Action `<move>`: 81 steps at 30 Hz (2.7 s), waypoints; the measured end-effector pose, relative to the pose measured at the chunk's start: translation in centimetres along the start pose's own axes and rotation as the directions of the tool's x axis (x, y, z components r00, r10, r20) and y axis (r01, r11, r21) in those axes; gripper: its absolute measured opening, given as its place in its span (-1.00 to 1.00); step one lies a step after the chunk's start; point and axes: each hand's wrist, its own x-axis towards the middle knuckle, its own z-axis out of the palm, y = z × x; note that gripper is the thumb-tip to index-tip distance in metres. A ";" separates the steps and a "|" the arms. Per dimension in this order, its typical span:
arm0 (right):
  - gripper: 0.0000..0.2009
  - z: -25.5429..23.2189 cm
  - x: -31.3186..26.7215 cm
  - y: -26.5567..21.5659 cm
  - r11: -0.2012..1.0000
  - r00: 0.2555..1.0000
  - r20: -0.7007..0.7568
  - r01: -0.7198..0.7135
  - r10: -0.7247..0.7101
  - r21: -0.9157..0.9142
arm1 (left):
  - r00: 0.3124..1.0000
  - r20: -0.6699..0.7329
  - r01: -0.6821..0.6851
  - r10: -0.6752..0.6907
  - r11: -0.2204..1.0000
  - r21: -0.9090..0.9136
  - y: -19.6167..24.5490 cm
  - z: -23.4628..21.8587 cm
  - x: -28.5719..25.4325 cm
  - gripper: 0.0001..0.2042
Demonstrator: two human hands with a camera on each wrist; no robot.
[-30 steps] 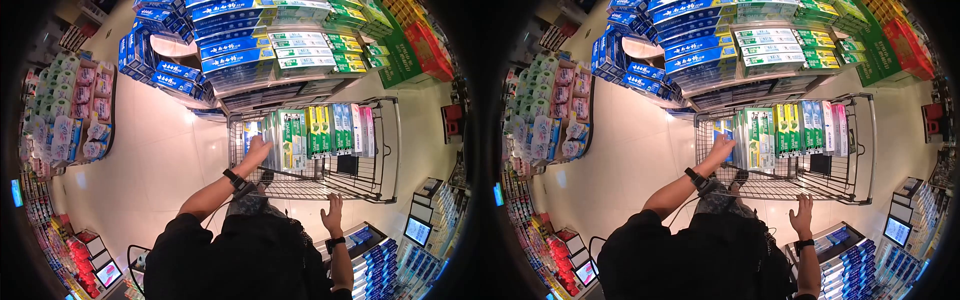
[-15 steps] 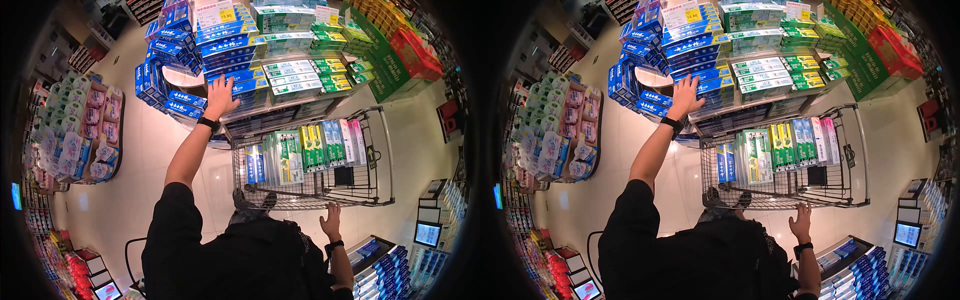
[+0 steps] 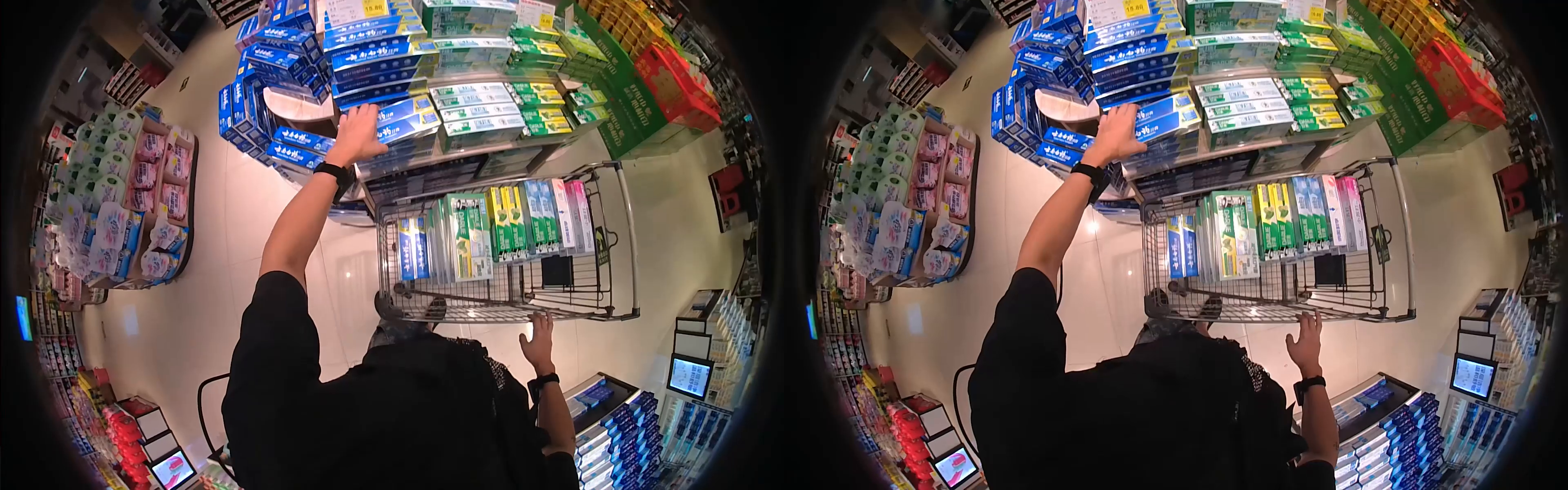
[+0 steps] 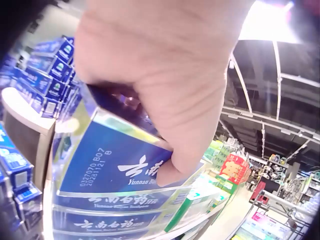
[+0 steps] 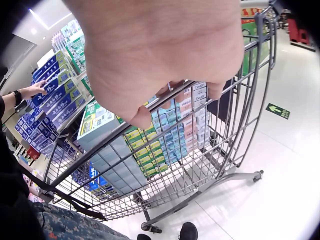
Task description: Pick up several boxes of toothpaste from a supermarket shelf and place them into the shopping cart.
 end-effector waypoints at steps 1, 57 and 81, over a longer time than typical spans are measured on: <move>-0.35 -0.1 -2.4 0.3 1.000 0.998 0.053 -0.030 0.029 0.001 | 1.000 -0.004 0.020 -0.020 0.999 -0.034 0.9 1.0 -2.8 -0.14; -0.25 -1.2 0.9 -1.6 0.996 0.982 0.187 0.027 -0.011 -0.081 | -0.032 0.991 0.070 -0.127 -0.990 -0.125 17.4 35.4 -26.2 -0.25; -0.34 -0.6 0.5 -1.9 1.000 0.999 0.036 -0.013 0.013 -0.002 | 0.811 -0.585 0.037 0.018 0.996 0.082 -0.2 -9.7 8.4 0.01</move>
